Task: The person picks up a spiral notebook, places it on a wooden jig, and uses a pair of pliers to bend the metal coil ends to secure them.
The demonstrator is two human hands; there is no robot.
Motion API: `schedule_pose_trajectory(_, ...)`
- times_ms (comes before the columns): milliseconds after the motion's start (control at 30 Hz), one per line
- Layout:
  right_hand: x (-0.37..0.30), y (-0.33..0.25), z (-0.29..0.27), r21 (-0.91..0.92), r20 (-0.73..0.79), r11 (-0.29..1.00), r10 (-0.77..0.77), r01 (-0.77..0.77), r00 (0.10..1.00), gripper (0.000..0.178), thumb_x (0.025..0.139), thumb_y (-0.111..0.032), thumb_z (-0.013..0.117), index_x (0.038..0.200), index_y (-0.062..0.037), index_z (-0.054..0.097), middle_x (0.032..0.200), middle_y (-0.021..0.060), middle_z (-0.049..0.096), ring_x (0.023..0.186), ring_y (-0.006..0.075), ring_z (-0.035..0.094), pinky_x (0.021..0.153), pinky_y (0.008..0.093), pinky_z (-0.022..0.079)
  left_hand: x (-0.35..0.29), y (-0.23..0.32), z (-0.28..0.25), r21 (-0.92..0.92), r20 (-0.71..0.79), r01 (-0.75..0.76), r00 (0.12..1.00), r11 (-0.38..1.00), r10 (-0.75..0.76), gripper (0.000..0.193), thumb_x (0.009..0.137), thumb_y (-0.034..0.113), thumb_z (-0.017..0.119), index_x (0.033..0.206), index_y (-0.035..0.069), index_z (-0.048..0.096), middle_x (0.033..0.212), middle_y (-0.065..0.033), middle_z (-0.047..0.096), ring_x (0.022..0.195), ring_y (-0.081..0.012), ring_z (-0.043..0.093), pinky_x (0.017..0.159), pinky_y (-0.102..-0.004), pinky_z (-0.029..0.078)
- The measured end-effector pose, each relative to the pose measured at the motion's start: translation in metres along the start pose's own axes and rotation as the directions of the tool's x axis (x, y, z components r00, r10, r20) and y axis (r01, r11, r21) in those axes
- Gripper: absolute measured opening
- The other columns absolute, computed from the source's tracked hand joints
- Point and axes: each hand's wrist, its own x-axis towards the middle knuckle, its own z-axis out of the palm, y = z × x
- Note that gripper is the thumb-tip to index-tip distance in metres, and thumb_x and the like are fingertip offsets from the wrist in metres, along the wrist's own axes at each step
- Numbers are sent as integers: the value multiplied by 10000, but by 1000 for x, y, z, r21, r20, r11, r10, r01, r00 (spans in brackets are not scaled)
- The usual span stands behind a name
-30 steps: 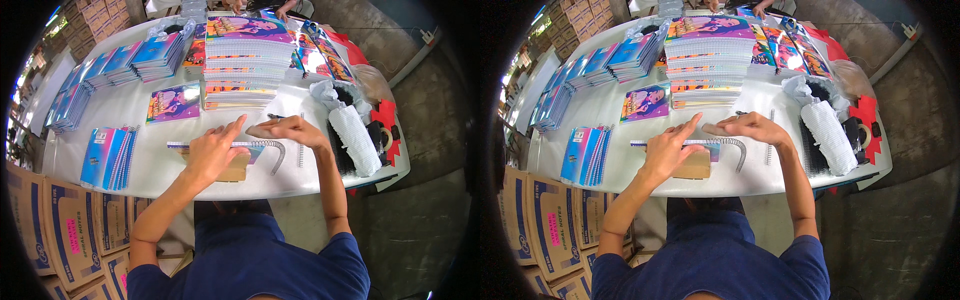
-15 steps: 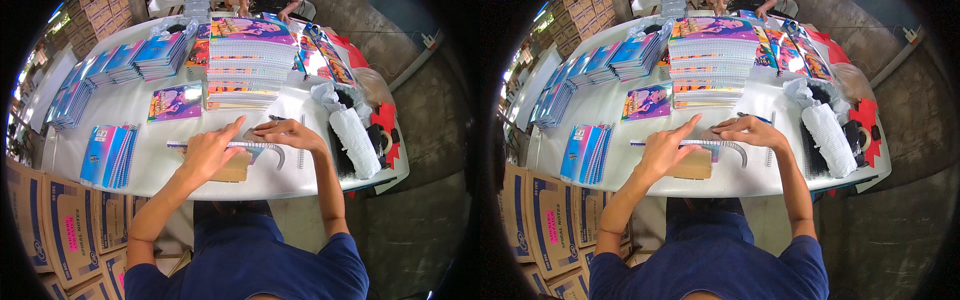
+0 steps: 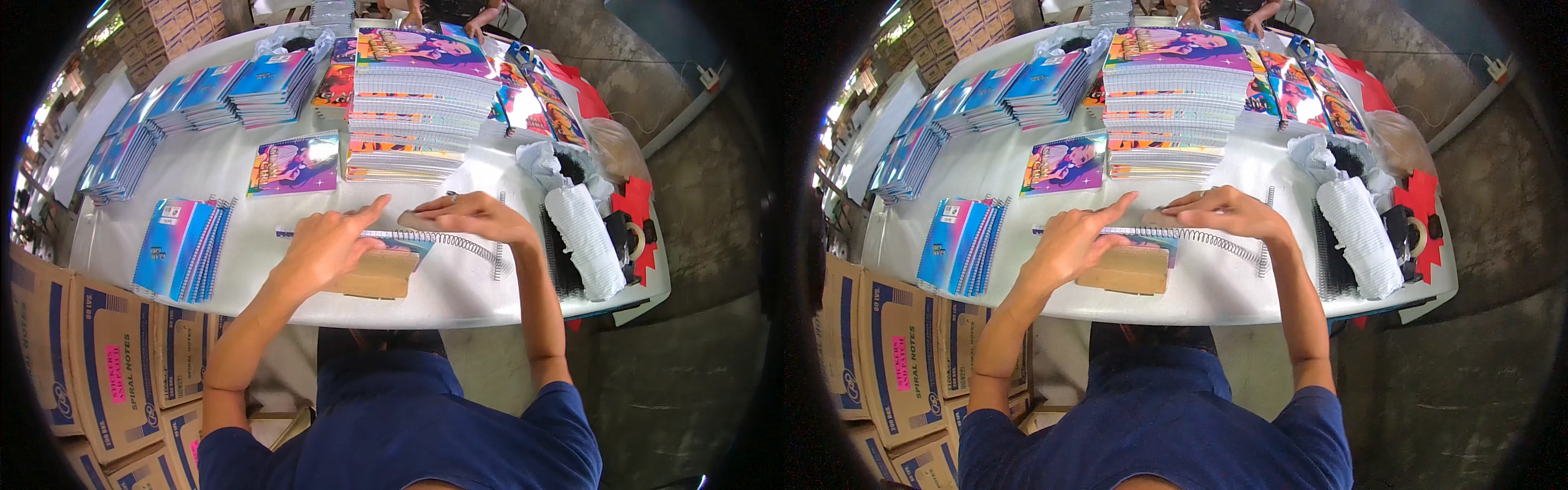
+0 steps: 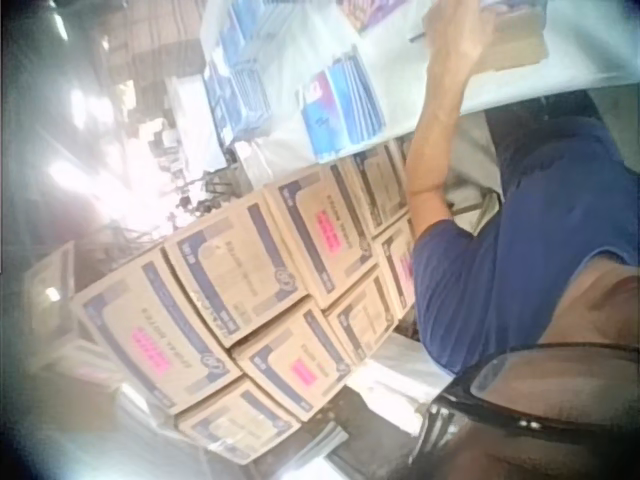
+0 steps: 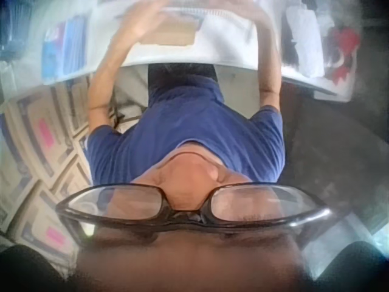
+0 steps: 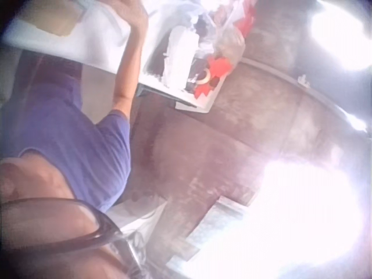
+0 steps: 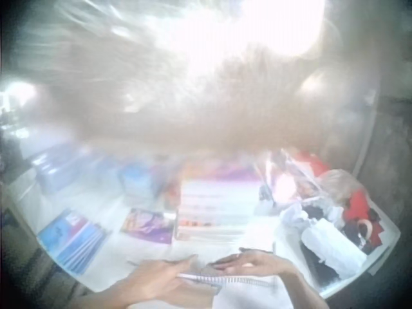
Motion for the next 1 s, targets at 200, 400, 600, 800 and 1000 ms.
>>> schedule_pose_trajectory(200, 9, 1, 5, -14, 15, 999, 42, -41, 999, 424, 902, -348, 644, 1028, 53, 703, 1174, 223, 646, 1115, 310, 603, 958, 378, 446, -5, -7, -12, -58, 62, 47, 997, 997, -43, 618, 844, 291, 685, 1415, 243, 453, 649, -207, 590, 618, -394, 569, 600, -450, 442)
schedule_pose_trajectory(400, 21, -9, 10, -92, -5, 993, 79, -79, 997, 422, 895, -336, 649, 976, 74, 705, 1106, 269, 652, 1107, 352, 603, 969, 444, 437, -8, -9, -18, -103, 75, 87, 994, 991, -80, 618, 841, 249, 690, 1413, 216, 459, 640, -213, 576, 616, -397, 556, 614, -451, 427)
schedule_pose_trajectory(600, 27, -6, 13, 158, 64, 986, -65, 55, 996, 406, 900, -336, 662, 1015, 51, 708, 1160, 188, 661, 1079, 287, 617, 926, 372, 462, -15, -20, -14, -121, -14, 56, 998, 991, -58, 613, 836, 245, 692, 1404, 178, 470, 653, -205, 582, 625, -390, 555, 622, -441, 432)
schedule_pose_trajectory(800, 31, -17, 14, 292, 102, 942, -204, 167, 974, 421, 906, -350, 656, 1075, 34, 691, 1171, 169, 662, 1082, 234, 610, 934, 324, 458, -19, -20, -20, -95, -34, 63, 997, 993, -67, 600, 831, 251, 693, 1389, 168, 488, 740, -209, 622, 660, -392, 578, 640, -438, 449)
schedule_pose_trajectory(1000, 41, -24, 10, 91, 79, 996, 14, -21, 997, 441, 917, -365, 632, 1144, 12, 671, 1206, 162, 648, 1126, 225, 593, 968, 337, 446, -23, -28, -16, -123, -116, 35, 992, 992, -49, 598, 822, 271, 699, 1377, 164, 501, 825, -210, 649, 702, -393, 602, 667, -440, 466)
